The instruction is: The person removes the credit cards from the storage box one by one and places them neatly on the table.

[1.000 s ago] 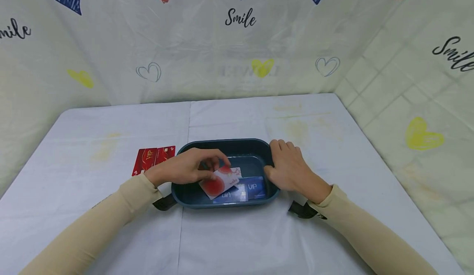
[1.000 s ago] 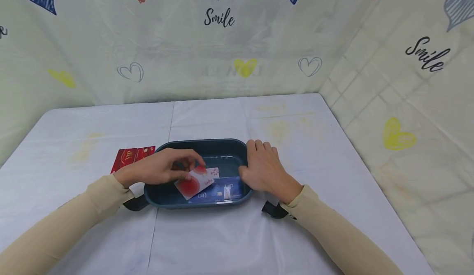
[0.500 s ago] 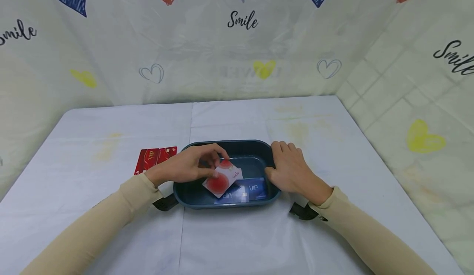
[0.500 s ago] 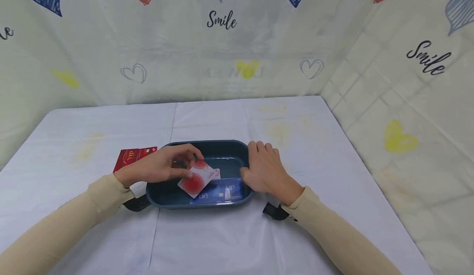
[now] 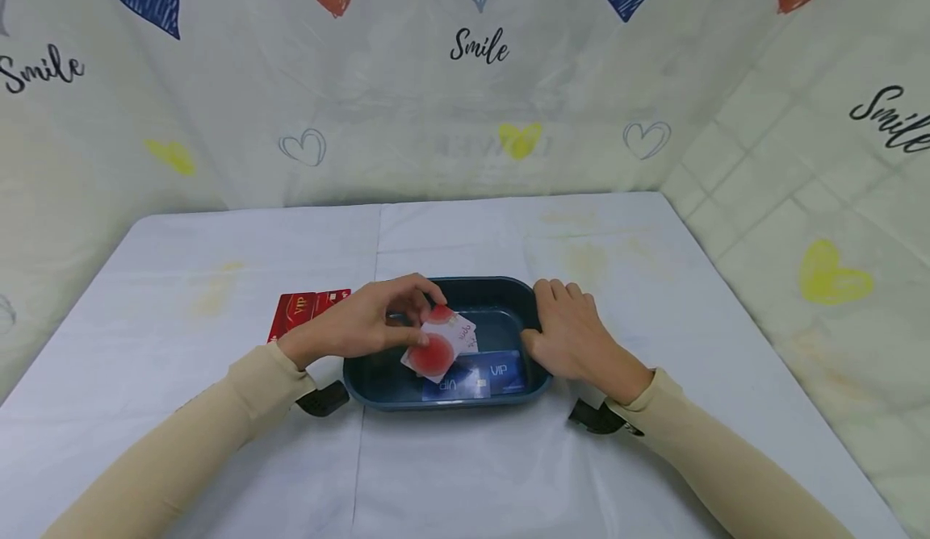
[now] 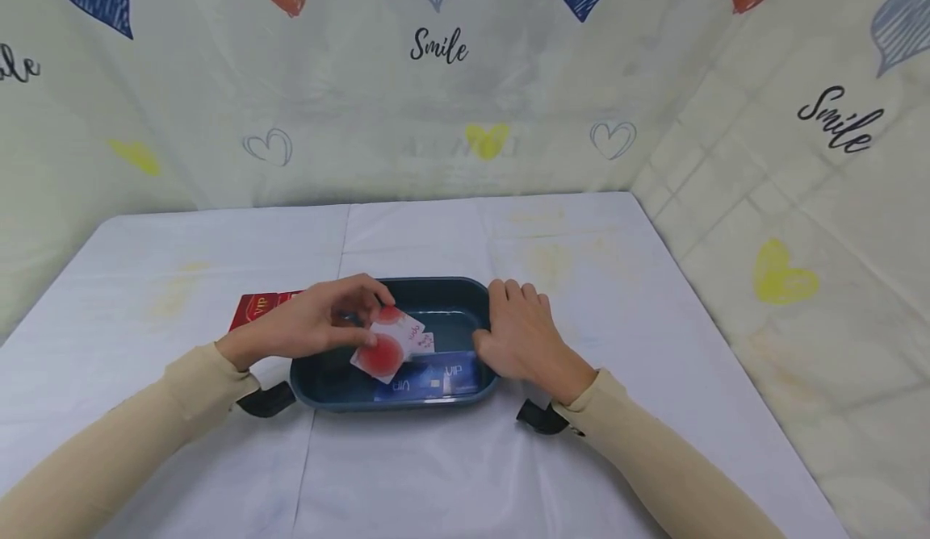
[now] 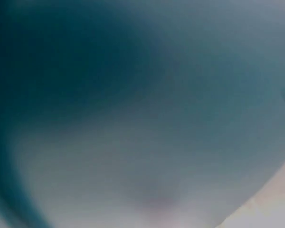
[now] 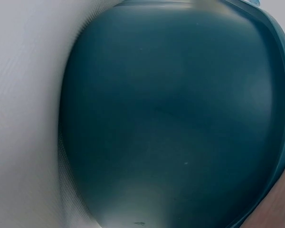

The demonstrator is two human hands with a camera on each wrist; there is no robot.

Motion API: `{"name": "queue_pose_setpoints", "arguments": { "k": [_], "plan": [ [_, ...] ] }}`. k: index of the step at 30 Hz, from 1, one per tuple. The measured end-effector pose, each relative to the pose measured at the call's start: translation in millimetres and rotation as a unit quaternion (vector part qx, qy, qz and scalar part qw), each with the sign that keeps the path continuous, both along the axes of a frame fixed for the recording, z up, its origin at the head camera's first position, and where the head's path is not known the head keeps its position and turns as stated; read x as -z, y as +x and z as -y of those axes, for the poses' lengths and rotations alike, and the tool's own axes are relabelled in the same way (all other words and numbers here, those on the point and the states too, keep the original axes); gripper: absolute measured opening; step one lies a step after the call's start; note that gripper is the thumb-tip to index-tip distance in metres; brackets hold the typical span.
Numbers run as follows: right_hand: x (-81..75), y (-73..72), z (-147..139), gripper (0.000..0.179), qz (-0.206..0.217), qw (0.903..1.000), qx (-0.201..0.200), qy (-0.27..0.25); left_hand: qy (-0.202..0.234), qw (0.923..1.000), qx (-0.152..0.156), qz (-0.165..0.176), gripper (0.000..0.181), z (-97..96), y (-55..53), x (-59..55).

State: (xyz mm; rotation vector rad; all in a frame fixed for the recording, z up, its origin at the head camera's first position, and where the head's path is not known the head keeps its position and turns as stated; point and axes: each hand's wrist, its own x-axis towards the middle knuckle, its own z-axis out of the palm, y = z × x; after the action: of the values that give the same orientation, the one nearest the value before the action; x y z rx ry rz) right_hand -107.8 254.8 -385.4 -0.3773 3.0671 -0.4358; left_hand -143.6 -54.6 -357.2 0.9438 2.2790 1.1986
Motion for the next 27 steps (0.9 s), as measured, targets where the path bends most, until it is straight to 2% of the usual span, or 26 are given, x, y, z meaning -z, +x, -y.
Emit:
{"name": "queue_pose_setpoints", "arguments": {
  "k": [14, 22, 27],
  "plan": [
    [1.6, 0.9, 1, 0.028, -0.003, 1.0000, 0.004, 0.005, 0.009, 0.9997, -0.021, -0.003, 0.049, 12.9, 6.1, -8.0],
    [1.4, 0.6, 1, 0.028, -0.004, 1.0000, 0.005, 0.003, 0.012, 0.9989, -0.045, 0.002, 0.049, 19.5, 9.8, -14.0],
    [0.7, 0.4, 1, 0.030, -0.002, 1.0000, 0.006, 0.003, 0.011, 0.9982, -0.058, -0.007, 0.049, 24.6, 10.9, -17.7]
  ]
}}
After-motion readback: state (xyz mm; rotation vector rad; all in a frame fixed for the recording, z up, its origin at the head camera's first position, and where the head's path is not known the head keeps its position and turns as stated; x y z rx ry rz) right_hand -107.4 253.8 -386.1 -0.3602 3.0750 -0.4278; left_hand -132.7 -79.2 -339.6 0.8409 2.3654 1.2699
